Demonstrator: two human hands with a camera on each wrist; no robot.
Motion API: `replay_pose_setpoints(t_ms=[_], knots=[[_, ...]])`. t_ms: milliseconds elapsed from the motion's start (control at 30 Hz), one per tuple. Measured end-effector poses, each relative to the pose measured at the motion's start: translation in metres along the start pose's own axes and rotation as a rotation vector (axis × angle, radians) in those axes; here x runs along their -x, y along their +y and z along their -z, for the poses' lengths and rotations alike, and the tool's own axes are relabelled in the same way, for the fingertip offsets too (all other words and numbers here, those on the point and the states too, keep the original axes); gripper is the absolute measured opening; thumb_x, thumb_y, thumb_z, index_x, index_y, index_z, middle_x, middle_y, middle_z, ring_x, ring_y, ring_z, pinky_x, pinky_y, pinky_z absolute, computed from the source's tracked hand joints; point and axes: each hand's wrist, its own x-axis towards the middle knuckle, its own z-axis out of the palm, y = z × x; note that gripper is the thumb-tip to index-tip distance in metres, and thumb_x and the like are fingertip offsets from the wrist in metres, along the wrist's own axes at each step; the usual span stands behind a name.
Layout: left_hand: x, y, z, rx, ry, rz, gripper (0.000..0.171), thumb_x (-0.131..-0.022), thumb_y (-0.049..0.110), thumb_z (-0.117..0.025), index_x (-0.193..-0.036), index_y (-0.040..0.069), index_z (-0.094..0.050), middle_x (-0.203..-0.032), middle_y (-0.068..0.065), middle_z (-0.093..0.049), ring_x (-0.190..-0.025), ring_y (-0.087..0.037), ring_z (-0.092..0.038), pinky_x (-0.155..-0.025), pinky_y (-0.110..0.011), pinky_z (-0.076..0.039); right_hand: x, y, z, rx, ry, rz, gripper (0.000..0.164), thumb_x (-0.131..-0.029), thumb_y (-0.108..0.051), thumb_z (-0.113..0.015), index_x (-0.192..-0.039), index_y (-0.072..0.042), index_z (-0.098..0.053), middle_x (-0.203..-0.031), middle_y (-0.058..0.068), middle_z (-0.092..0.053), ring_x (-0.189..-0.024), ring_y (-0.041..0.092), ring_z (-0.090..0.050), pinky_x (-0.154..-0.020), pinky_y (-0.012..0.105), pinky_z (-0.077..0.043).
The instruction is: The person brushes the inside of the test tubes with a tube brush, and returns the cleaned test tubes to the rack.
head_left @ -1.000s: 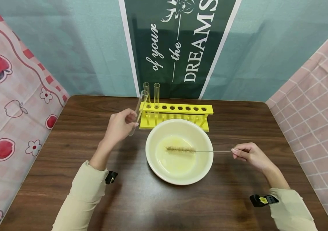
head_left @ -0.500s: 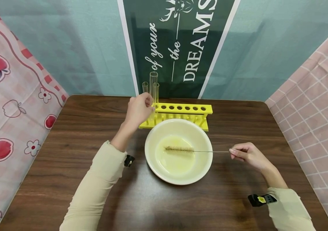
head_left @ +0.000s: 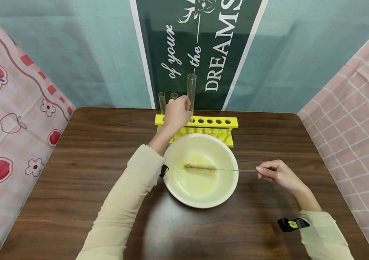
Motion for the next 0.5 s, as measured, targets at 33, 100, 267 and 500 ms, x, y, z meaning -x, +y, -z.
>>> replay_pose_setpoints(t_ms=[33, 100, 267, 500], knots=[[-0.002, 0.001, -0.002, 0.001, 0.002, 0.006, 0.008, -0.084, 0.005, -0.063, -0.086, 0.003, -0.056, -0.067, -0.007, -0.049, -0.066, -0.021, -0.053, -0.059, -0.025, -0.045, 0.000, 0.000, 0.000, -0.004, 0.000, -0.001, 0.025, -0.091, 0.008, -0.044, -0.072, -0.001, -0.057, -0.054, 0.017, -0.033, -0.045, 0.024, -0.026, -0.037, 0.032, -0.022], [-0.006, 0.001, -0.005, 0.000, 0.004, 0.020, 0.006, -0.084, 0.005, -0.061, -0.086, 0.004, -0.055, -0.066, -0.006, -0.047, -0.064, -0.020, -0.052, -0.056, -0.025, -0.042, 0.000, 0.000, 0.000, -0.006, -0.001, -0.002, 0.024, -0.090, 0.008, -0.044, -0.072, 0.000, -0.057, -0.054, 0.017, -0.034, -0.045, 0.024, -0.026, -0.037, 0.032, -0.023], [-0.015, 0.000, -0.012, 0.031, 0.012, 0.043, 0.006, -0.083, 0.002, -0.059, -0.085, 0.004, -0.054, -0.064, -0.005, -0.045, -0.062, -0.019, -0.050, -0.050, -0.023, -0.036, -0.001, -0.001, -0.001, -0.007, -0.003, -0.013, 0.023, -0.090, 0.008, -0.045, -0.072, 0.001, -0.057, -0.054, 0.016, -0.035, -0.045, 0.026, -0.028, -0.038, 0.033, -0.025], [-0.022, -0.001, -0.019, 0.027, -0.010, 0.077, 0.005, -0.083, 0.001, -0.058, -0.085, 0.002, -0.054, -0.064, -0.005, -0.041, -0.064, -0.020, -0.048, -0.052, -0.024, -0.033, -0.001, -0.001, -0.004, -0.004, 0.001, -0.025, 0.023, -0.090, 0.008, -0.046, -0.072, -0.001, -0.059, -0.055, 0.002, -0.043, -0.047, 0.030, -0.028, -0.039, 0.037, -0.024]])
